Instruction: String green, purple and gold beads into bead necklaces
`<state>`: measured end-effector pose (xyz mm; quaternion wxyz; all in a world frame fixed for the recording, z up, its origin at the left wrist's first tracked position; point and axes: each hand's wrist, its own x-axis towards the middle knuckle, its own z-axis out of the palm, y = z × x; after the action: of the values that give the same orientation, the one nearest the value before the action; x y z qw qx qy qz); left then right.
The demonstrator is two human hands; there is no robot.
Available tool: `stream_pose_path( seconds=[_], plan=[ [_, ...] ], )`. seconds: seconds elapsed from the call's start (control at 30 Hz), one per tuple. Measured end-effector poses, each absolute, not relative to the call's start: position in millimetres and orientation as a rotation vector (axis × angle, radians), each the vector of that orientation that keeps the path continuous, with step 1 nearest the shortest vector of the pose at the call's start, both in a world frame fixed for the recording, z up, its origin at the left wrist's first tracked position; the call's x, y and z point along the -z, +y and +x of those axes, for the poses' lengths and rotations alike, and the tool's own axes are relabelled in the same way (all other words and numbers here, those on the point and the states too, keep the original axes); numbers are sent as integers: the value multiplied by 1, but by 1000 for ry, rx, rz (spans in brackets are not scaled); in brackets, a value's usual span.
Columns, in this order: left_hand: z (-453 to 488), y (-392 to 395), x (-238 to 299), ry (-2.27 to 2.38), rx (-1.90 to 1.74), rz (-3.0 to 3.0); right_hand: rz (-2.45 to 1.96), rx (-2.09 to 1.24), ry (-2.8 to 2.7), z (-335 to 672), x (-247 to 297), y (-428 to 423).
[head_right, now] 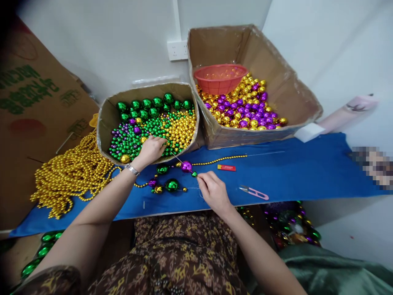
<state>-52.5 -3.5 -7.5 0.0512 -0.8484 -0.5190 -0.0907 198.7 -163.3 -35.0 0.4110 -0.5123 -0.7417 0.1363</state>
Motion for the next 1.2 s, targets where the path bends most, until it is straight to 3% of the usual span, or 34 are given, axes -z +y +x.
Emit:
stream_pose_path(
  seconds=[0.47, 0.83, 1.2],
  plan=[
    [-54, -2, 18, -1682, 271, -2561, -1297, -347, -1849, 203, 36, -163],
    [-66, 4, 18, -1907, 628, -2655, -1302, -351, -1863, 202, 35, -164],
    [-36, -42, -13, -1625, 1342, -2621, -1338, -352, -1838, 208, 21, -160]
  ],
)
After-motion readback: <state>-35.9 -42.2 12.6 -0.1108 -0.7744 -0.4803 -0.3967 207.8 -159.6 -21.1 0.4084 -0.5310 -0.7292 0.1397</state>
